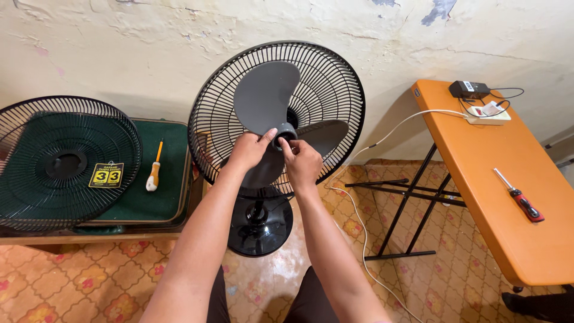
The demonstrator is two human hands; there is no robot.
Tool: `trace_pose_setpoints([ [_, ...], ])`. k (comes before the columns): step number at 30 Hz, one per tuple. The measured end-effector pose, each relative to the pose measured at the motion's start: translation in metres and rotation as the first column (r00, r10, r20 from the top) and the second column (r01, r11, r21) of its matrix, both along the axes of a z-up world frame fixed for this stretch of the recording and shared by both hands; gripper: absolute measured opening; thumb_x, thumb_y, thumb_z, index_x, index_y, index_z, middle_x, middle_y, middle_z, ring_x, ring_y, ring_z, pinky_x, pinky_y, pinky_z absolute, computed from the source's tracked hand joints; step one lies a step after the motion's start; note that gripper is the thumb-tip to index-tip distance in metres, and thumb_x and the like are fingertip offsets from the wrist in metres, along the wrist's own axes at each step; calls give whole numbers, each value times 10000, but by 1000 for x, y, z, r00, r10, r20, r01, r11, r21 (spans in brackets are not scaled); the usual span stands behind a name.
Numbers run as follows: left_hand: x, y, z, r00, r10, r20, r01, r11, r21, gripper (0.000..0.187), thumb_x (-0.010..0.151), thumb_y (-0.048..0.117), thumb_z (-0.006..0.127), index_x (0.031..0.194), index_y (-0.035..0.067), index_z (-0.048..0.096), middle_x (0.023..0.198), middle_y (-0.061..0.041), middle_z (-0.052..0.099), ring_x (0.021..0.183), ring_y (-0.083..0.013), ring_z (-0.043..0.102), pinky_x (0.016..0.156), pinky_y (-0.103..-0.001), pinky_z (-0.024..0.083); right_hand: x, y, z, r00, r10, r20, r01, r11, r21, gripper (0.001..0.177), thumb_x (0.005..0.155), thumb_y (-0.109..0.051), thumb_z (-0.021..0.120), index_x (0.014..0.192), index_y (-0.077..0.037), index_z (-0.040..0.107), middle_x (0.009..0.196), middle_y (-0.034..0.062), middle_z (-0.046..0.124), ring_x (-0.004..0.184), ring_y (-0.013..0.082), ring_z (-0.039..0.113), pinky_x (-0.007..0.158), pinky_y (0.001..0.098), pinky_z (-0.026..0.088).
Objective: The person assembles a standing fan by attaching the front grille to the fan blades and securing it with a central cap. The person then picks up the rear grille and positions it to attach to the fan.
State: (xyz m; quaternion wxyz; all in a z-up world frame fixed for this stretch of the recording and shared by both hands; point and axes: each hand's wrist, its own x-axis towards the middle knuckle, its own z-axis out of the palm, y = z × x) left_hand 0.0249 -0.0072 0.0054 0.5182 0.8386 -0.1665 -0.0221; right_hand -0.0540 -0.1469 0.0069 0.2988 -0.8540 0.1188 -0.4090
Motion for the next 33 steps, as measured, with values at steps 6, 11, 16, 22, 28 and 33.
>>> trace_pose_setpoints([
  [6, 8, -1, -3, 1000, -11, 10, 11, 1000, 16, 535, 984, 544, 550, 1202, 84, 716, 1092, -199, 750, 1035, -368, 714, 886, -419, 541, 14, 5, -11, 998, 16, 68, -11, 998, -64, 365, 834, -383, 843, 766, -47, 718, 675, 85, 692, 580, 265, 673, 556, 393, 522],
  [11, 10, 0, -5, 1000, 7, -3, -7, 999, 50, 542, 983, 550, 546, 1212, 89, 716, 1102, -201, 745, 1045, -382, 702, 891, -430, 533, 20, -4, -15, 979, 130, 160, -88, 964, -249, 313, 851, -301, 853, 812, -57, 660, 700, 77, 651, 590, 274, 641, 548, 392, 495],
  [16, 7, -2, -6, 1000, 7, 2, -7, 998, 56, 554, 983, 560, 551, 1201, 80, 721, 1101, -207, 745, 1053, -380, 705, 908, -425, 536, 11, -14, -6, 974, 197, 114, -145, 922, -360, 299, 858, -278, 856, 822, -61, 653, 728, 66, 661, 623, 264, 654, 560, 379, 491],
  [22, 0, -10, -8, 999, 4, 46, -3, 1000, -28, 553, 966, 553, 561, 1205, 77, 711, 1097, -205, 748, 1043, -378, 710, 888, -428, 542, -8, -5, 7, 994, -8, -105, 13, 999, 42, 397, 855, -471, 798, 859, -73, 792, 715, 98, 733, 657, 277, 717, 634, 389, 549],
  [28, -1, -10, -7, 999, -3, 36, 1, 999, 46, 544, 979, 551, 549, 1214, 88, 714, 1106, -207, 746, 1052, -390, 704, 890, -443, 539, 3, 3, 7, 971, -86, -223, 126, 977, 174, 423, 838, -494, 773, 844, -72, 804, 723, 122, 749, 674, 296, 735, 655, 406, 559],
  [33, 2, -7, -8, 1000, 11, 28, -13, 998, 62, 541, 975, 550, 549, 1226, 99, 710, 1130, -204, 737, 1066, -388, 697, 899, -436, 535, 7, 0, 0, 991, -41, -129, 31, 996, -80, 398, 876, -444, 769, 766, -62, 741, 712, 118, 720, 656, 336, 692, 618, 447, 519],
])
